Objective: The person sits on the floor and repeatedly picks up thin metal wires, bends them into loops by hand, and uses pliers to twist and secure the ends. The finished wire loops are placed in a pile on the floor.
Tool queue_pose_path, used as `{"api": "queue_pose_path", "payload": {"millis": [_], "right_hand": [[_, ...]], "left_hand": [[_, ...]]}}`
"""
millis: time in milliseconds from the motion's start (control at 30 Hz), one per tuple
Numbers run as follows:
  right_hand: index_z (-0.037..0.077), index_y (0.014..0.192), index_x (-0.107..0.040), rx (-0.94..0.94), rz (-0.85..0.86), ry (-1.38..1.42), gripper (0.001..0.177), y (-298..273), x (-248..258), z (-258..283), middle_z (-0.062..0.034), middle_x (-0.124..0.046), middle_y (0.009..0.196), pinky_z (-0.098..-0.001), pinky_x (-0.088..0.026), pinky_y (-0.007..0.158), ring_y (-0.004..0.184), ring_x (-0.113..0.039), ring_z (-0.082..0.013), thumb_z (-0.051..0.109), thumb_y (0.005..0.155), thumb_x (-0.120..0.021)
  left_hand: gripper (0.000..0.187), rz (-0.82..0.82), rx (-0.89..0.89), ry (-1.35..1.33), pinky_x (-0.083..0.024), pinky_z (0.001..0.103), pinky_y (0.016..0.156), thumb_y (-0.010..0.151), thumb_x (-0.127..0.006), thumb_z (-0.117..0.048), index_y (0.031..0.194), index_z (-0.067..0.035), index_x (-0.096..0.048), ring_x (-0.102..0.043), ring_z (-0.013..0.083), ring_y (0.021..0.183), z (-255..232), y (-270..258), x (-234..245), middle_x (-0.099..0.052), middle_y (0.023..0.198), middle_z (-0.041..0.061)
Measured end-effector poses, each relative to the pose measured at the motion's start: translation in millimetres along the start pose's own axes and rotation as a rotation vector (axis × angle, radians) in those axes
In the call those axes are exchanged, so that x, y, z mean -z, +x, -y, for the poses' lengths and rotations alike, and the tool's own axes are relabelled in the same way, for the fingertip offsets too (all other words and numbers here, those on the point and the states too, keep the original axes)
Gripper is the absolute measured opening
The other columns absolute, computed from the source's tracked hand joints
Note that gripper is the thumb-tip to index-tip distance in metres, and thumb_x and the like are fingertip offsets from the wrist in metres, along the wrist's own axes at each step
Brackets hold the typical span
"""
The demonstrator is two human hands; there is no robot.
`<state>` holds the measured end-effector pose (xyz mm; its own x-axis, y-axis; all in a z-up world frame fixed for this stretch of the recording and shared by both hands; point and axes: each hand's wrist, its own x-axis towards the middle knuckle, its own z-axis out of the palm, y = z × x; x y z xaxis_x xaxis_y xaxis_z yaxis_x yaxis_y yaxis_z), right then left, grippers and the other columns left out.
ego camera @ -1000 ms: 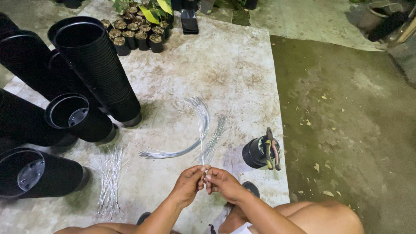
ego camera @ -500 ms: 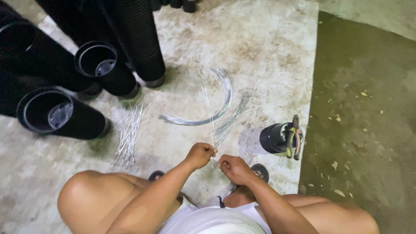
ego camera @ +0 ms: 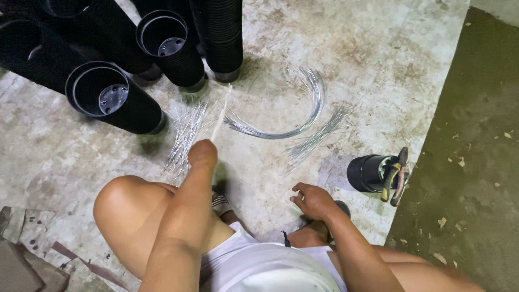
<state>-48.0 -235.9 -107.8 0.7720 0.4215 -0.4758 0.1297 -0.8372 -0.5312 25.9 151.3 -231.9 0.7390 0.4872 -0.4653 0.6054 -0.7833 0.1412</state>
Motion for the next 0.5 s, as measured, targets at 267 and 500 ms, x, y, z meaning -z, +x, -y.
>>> {"api": "queue_pose_path", "payload": {"millis": [267, 500], "right_hand": [[0.013, 0.119, -0.069, -0.027, 0.013, -0.047, 0.038, -4.2, 3.7, 0.4, -0.0105, -0.075, 0.097, -0.0456, -0.055, 0.081, 0.094, -0.070, -0.0340, 0.033, 0.087, -0.071], [0.011, 0.123, -0.066, 0.007, 0.083, -0.065, 0.040, -18.4, 21.2, 36.1, -0.0128, -0.070, 0.117, -0.0461, -0.051, 0.090, 0.107, -0.066, -0.0346, 0.032, 0.089, -0.070]], "left_hand": [[0.036, -0.012, 0.071, 0.213, -0.057, 0.043, 0.089, 0.101, -0.050, -0.020, 0.129, -0.006, -0.067, -0.064, 0.0318, 0.120, 20.3, 5.2, -3.5, -0.061, 0.137, 0.018], [0.030, 0.052, -0.369, 0.192, -0.054, 0.043, 0.096, 0.098, -0.051, -0.013, 0.122, -0.011, -0.068, -0.064, 0.0311, 0.119, -80.0, -46.0, -22.1, -0.065, 0.130, 0.013]]}}
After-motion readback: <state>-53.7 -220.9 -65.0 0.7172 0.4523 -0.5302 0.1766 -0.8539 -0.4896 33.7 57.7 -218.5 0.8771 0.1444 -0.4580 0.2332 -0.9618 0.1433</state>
